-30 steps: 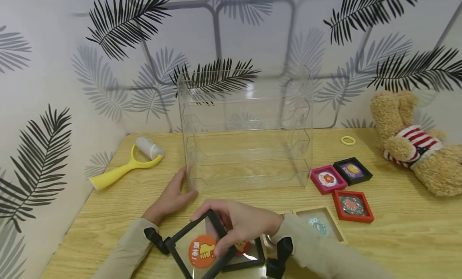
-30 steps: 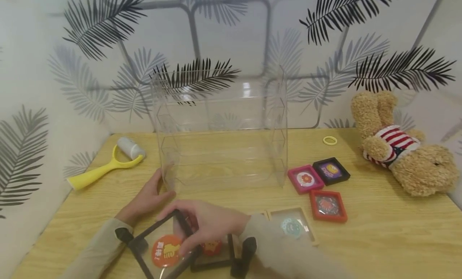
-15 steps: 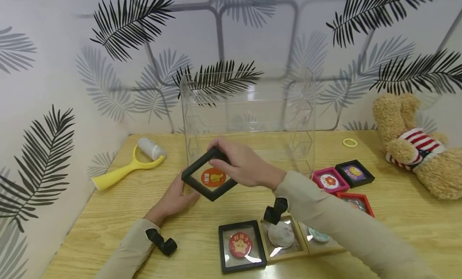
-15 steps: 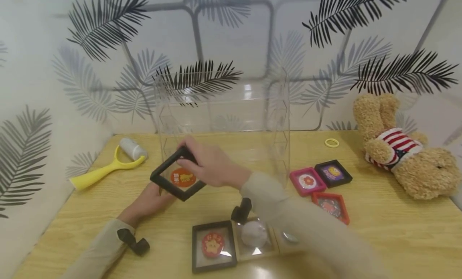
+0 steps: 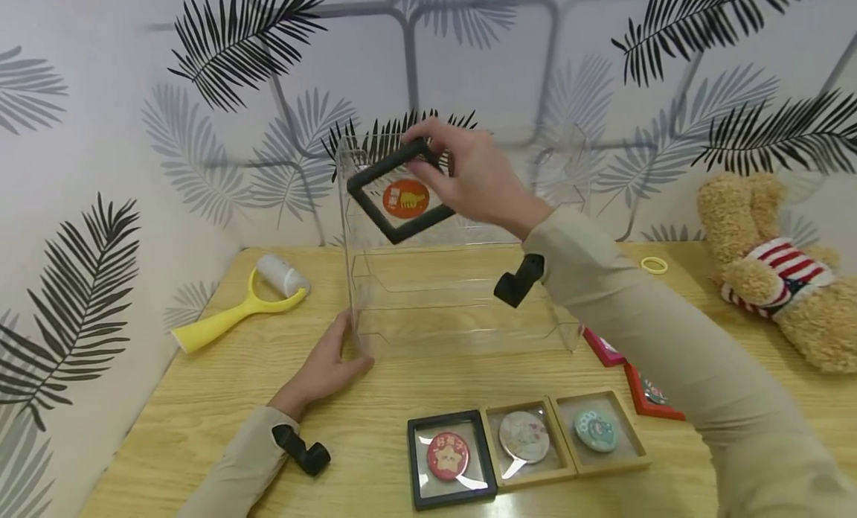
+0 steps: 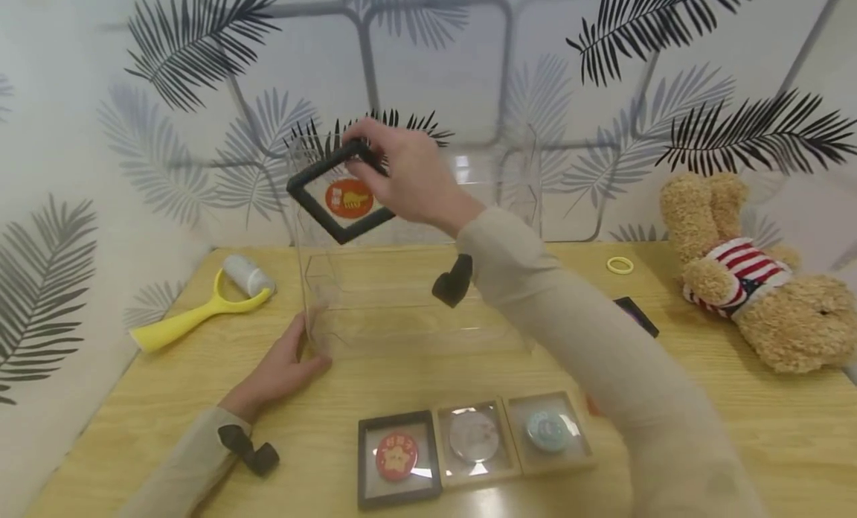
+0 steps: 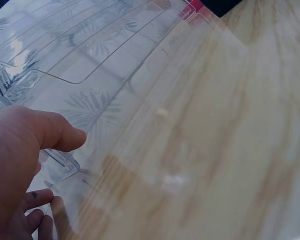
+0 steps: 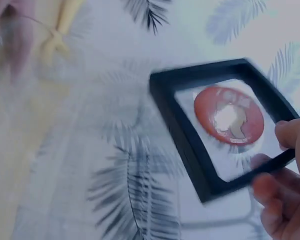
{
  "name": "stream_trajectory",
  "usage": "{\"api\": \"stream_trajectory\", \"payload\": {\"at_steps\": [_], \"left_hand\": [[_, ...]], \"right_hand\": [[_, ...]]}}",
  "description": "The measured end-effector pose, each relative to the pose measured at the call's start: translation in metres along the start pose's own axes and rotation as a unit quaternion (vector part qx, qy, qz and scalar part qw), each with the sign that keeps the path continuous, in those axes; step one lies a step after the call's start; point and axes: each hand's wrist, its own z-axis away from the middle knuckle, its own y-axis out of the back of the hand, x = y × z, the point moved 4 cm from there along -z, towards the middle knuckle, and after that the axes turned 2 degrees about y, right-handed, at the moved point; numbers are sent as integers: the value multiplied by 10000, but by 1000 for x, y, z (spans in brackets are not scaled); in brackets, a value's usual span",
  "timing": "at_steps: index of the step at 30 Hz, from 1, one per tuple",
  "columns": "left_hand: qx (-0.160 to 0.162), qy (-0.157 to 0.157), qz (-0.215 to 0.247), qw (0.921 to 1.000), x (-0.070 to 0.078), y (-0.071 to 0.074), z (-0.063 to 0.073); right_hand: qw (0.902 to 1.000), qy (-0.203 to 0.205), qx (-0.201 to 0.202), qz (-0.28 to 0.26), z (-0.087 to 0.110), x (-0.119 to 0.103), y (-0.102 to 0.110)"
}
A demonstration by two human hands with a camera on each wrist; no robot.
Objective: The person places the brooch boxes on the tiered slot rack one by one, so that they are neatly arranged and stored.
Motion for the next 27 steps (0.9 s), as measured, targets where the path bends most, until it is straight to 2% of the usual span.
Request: {"api": "stream_trajectory", "payload": {"at_steps": [3,6,9,13,15,18,23,25,27], "left_hand": [[22,22,-73,10000,0,1,-1],[17,95,-179,9998,-1,0,0],[-29,117,-188,9997,-1,0,0],[1,-29,-171,9998,2,1,0],[46,-94,-178,9998,3,2,0],[72,-131,-204,9997,3,3,1],[71,-213,-255,9994,0,1,1],[79,-218,-249,9994,0,0,0],[92,-260,-259,9993,-1,1,0]], "right_hand": [[9966,-721,131,-384,-11,17,11],[9874,-1339,256,-799,-18,32,15],[9780,-1765,454,-1013,-23,44,18],[9697,-2107,656,-1044,-30,55,19],[9683,-2217,629,-966,-34,59,18],[9699,-2281,373,-764,-37,64,12],[9841,-1770,-133,78,-38,66,-3],[9869,-1554,-197,391,-37,66,-6],[9866,-1523,-239,544,-36,65,-7]]}}
